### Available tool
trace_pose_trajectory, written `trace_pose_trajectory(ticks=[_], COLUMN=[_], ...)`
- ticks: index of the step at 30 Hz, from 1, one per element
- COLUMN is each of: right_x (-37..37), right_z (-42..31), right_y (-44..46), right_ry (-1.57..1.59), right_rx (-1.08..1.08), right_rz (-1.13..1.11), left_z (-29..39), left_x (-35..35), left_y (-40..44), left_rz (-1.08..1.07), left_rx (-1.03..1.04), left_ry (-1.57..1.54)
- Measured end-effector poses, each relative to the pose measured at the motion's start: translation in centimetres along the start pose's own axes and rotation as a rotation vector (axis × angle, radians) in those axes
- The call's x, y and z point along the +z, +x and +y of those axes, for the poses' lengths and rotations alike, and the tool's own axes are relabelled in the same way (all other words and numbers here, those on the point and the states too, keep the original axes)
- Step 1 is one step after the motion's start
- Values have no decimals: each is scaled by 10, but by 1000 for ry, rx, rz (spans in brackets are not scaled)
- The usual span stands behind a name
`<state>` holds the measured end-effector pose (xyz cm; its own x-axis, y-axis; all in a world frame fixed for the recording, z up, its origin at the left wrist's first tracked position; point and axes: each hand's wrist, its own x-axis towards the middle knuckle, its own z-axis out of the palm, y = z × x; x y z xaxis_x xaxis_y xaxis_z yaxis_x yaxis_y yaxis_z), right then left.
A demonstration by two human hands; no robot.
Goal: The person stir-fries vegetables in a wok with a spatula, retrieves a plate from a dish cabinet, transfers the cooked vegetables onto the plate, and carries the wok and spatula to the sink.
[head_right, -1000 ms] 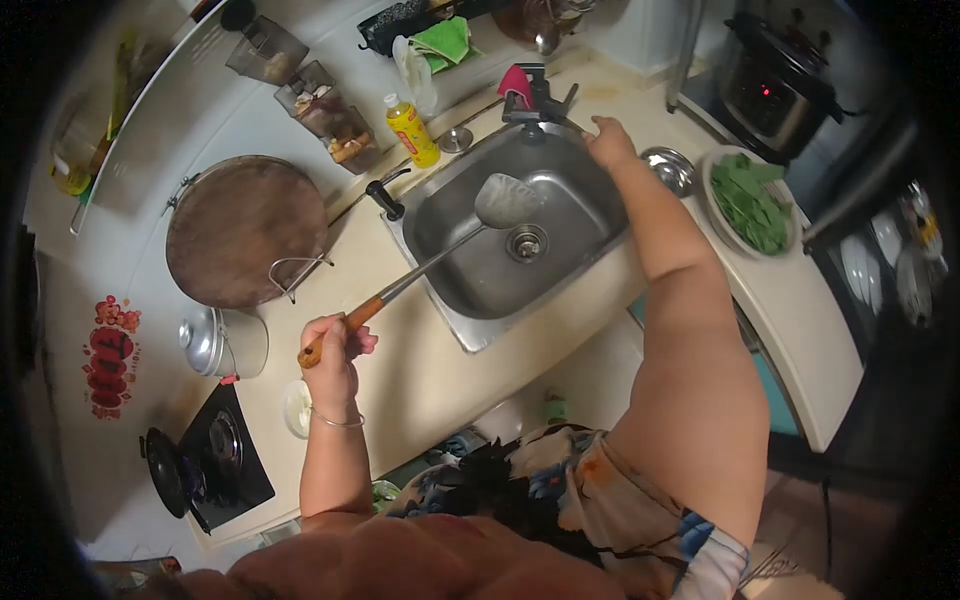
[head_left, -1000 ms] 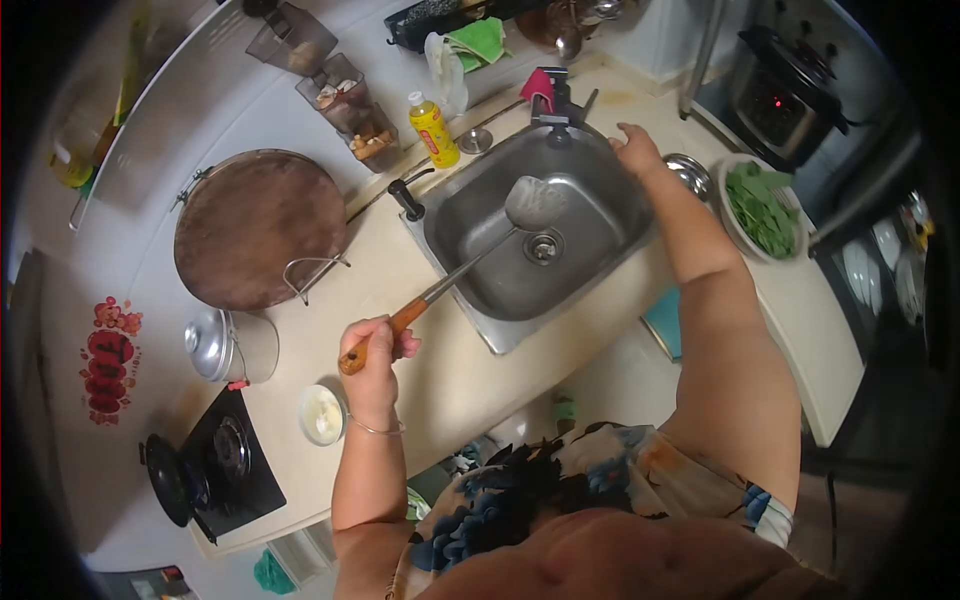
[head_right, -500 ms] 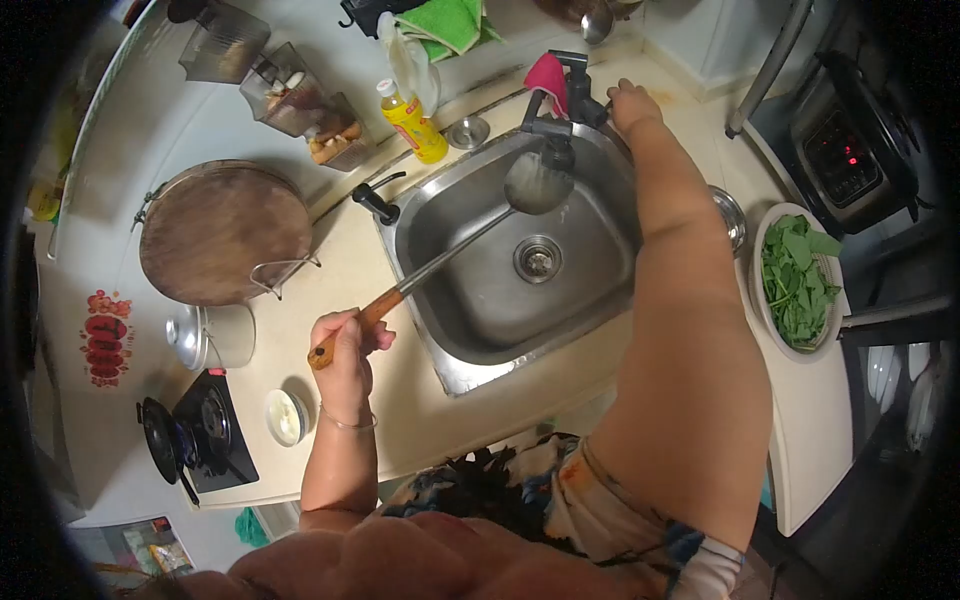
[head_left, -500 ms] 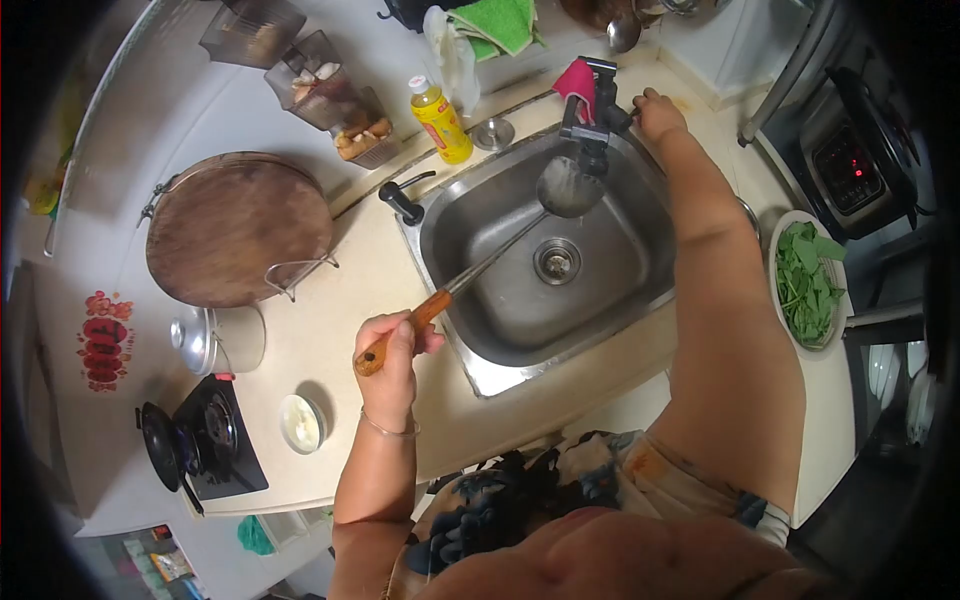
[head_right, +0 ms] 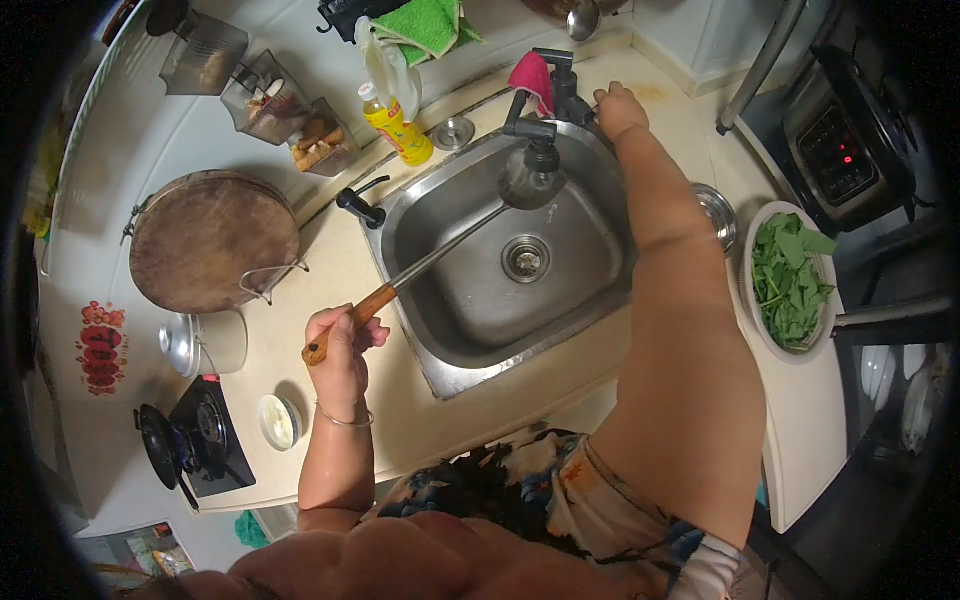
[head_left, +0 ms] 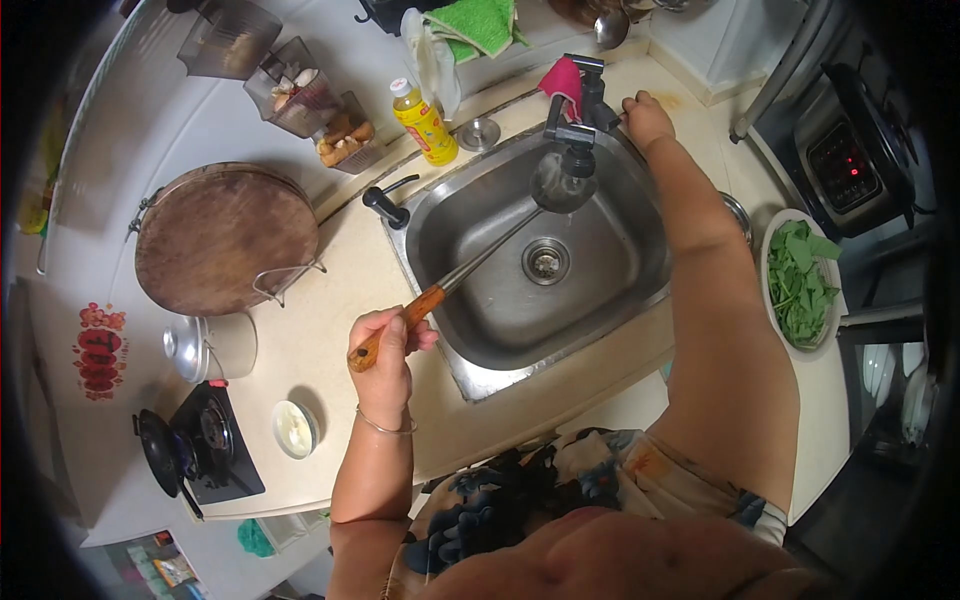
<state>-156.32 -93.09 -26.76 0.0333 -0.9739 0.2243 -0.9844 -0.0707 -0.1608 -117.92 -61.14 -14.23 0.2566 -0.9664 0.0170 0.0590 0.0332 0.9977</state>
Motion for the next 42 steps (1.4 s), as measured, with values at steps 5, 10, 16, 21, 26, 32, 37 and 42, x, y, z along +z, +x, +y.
trace_pose_trajectory(ticks=[5, 10, 16, 21, 26, 32, 37, 42], right_x=[2, -4, -1, 22, 15, 2, 1, -7], right_z=[1, 3, 8, -7, -38, -83, -111, -138], right_y=[1, 7, 23, 2, -72, -167, -217, -245], right_ry=[-3, -18, -73, 31, 152, 313, 369, 474], right_rx=[17, -10, -72, 73, 65, -28, -54, 6], right_rz=[-2, -30, -114, 272, 377, 425, 360, 312], left_z=[-1, 2, 10, 31, 59, 98, 127, 150], left_x=[0, -7, -34, -63, -96, -134, -171, -217], left_y=[1, -4, -26, -51, -84, -125, -155, -184], left_rz=[16, 25, 39, 47, 113, 217, 363, 487], left_rx=[-27, -55, -40, 11, 39, 61, 91, 155], left_ry=[11, 4, -51, -39, -46, -53, 55, 64])
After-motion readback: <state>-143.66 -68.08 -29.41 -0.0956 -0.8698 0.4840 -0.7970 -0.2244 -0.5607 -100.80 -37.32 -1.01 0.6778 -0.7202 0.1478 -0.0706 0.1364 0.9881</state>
